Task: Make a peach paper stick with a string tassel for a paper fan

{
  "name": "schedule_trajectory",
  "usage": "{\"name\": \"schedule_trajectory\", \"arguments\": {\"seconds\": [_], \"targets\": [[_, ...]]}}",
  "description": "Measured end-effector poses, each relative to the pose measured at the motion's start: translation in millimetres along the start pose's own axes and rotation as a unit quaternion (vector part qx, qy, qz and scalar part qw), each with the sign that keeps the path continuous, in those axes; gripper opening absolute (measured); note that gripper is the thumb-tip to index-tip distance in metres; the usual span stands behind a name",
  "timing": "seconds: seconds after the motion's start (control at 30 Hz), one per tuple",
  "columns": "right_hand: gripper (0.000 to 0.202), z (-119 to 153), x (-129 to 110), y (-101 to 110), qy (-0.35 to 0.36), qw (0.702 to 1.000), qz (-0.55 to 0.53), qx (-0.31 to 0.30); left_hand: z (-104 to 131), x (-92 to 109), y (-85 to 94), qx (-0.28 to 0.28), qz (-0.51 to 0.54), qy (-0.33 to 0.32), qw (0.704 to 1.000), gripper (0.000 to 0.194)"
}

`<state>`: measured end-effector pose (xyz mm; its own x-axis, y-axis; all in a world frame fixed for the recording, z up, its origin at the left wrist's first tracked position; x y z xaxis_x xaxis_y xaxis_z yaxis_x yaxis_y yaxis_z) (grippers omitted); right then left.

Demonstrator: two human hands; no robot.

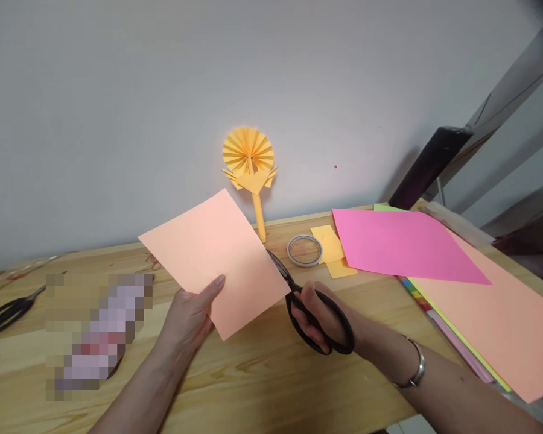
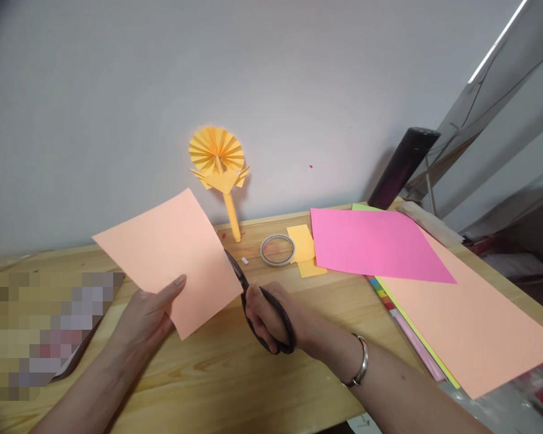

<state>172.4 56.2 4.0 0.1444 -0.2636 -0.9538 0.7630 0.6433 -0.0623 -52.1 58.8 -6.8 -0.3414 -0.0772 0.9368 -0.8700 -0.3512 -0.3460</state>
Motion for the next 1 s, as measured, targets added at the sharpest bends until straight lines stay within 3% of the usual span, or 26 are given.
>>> {"name": "schedule_trajectory", "arguments": {"seconds": [0.67,1.0], "targets": [[0.069,-0.8,-4.8,1.9,-0.004,0.999,-0.009,-0.043,0.1,0.7,-2.6,0.002,-0.001,-0.004,1.000,0.067],[0.067,-3.0,1.7,6.5,-0.042,0.995,-0.055,-0.069,-0.4,-0.3,-2.3,0.013,0.000,-0.012,1.000,0.068]]}}
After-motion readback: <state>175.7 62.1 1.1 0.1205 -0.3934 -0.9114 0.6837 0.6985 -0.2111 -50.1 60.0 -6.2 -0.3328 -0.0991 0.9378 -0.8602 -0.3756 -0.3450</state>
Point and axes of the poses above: each hand's wrist, its own z-axis away from the middle knuckle, its own y-axis out of the back of the hand, x = y × z, the point moved 2 cm from there along -z, towards the middle knuckle, and after that the axes turned 10 degrees about -y, right-handed, at the moved point
